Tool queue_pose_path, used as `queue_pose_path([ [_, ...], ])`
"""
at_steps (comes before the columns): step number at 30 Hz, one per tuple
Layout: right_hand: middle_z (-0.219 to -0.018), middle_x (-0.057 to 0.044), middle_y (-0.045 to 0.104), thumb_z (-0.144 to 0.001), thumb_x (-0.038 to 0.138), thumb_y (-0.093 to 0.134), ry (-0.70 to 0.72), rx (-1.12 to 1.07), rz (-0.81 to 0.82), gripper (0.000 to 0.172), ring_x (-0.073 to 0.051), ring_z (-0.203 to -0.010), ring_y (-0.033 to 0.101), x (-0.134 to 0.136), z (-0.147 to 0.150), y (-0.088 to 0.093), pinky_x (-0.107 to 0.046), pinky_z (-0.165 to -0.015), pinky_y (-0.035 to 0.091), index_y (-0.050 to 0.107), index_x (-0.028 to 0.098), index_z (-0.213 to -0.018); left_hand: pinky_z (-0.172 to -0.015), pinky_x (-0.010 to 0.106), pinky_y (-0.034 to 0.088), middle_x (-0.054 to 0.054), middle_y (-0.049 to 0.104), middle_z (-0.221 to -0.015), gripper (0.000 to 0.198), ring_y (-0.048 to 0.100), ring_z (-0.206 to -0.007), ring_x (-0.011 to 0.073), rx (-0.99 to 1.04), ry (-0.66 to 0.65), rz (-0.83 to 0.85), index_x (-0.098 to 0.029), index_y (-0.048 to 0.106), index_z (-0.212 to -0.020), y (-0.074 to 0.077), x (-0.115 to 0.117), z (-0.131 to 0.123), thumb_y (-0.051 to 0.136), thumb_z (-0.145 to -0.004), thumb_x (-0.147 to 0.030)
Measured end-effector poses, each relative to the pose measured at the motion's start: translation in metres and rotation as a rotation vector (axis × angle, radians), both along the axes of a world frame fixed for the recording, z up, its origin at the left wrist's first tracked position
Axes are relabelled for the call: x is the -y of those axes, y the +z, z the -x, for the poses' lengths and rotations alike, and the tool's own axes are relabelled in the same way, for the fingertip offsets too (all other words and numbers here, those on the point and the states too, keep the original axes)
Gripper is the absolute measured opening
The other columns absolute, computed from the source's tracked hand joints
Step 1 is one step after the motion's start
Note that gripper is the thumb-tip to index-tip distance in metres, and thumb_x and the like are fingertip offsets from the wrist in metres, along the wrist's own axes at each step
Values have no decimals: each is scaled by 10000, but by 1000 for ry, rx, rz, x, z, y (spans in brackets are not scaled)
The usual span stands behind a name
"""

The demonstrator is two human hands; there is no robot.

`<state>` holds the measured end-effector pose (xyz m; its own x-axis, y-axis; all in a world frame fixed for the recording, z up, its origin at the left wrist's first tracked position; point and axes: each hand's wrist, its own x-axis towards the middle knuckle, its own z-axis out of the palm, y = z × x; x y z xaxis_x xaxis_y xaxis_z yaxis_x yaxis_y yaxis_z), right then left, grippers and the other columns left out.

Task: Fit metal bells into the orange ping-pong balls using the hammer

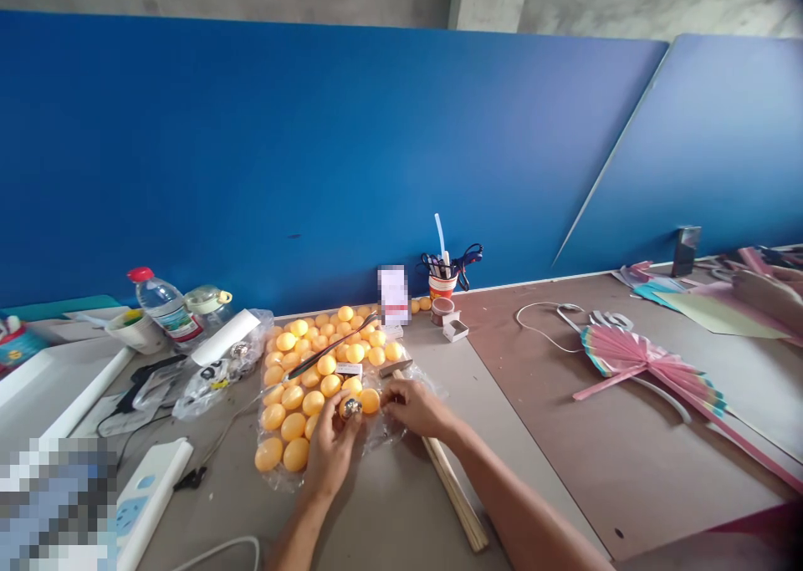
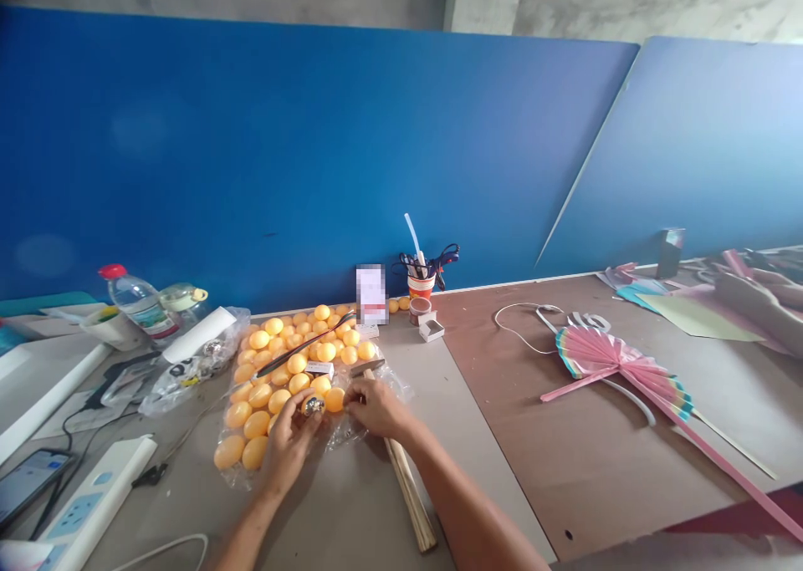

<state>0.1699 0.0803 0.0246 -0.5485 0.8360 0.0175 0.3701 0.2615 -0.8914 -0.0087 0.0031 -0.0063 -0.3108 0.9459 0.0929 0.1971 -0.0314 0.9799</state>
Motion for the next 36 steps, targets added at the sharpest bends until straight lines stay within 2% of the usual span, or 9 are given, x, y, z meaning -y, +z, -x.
queue_pose_path([
  [4,-857,-24,664,-727,61,555,169,236,-203,178,-157,-791,584,11,4,-1,-248,-710,420,664,192,-780,-885,373,555,98,696,-1117,508,672,-1038,250,-25,43,-26,-191,592,-1114,1,-1,0,638,-770,-564],
  [8,-891,-62,673,-764,121,565,226,454,-322,138,-184,-757,582,18,8,-1,-283,-693,405,674,192,-809,-893,387,556,105,696,-1114,518,679,-1019,251,-20,43,-4,-182,589,-1115,0,-2,-1,650,-761,-556],
  [11,-892,-65,674,-742,134,586,250,479,-377,133,-197,-765,587,19,8,-1,-293,-704,403,673,201,-817,-897,386,554,113,689,-1127,518,673,-1027,251,-13,34,-2,-176,586,-1120,0,-2,0,649,-764,-547],
  [18,-918,-37,677,-733,119,569,332,473,-377,218,-192,-821,601,19,6,2,-289,-768,409,689,222,-883,-883,375,562,111,687,-1126,529,678,-1018,249,-11,28,3,-178,585,-1125,3,-1,-2,646,-762,-559],
  [26,-833,-36,672,-756,115,558,298,495,-360,135,-168,-722,576,21,10,4,-274,-684,381,658,206,-749,-863,360,564,96,698,-1090,498,676,-1010,246,-44,28,-9,-182,599,-1103,3,-1,-1,653,-761,-540],
  [32,-895,-26,688,-716,74,576,300,487,-332,209,-187,-781,595,20,8,6,-277,-714,400,671,228,-821,-883,383,558,101,692,-1108,483,678,-1002,248,-13,21,-9,-180,594,-1115,1,-1,0,659,-765,-506],
  [36,-876,-38,676,-708,59,572,305,504,-319,204,-189,-780,593,20,8,4,-280,-715,403,677,212,-794,-891,393,555,100,692,-1106,482,675,-1003,250,0,9,-9,-185,587,-1116,4,0,-2,655,-762,-505],
])
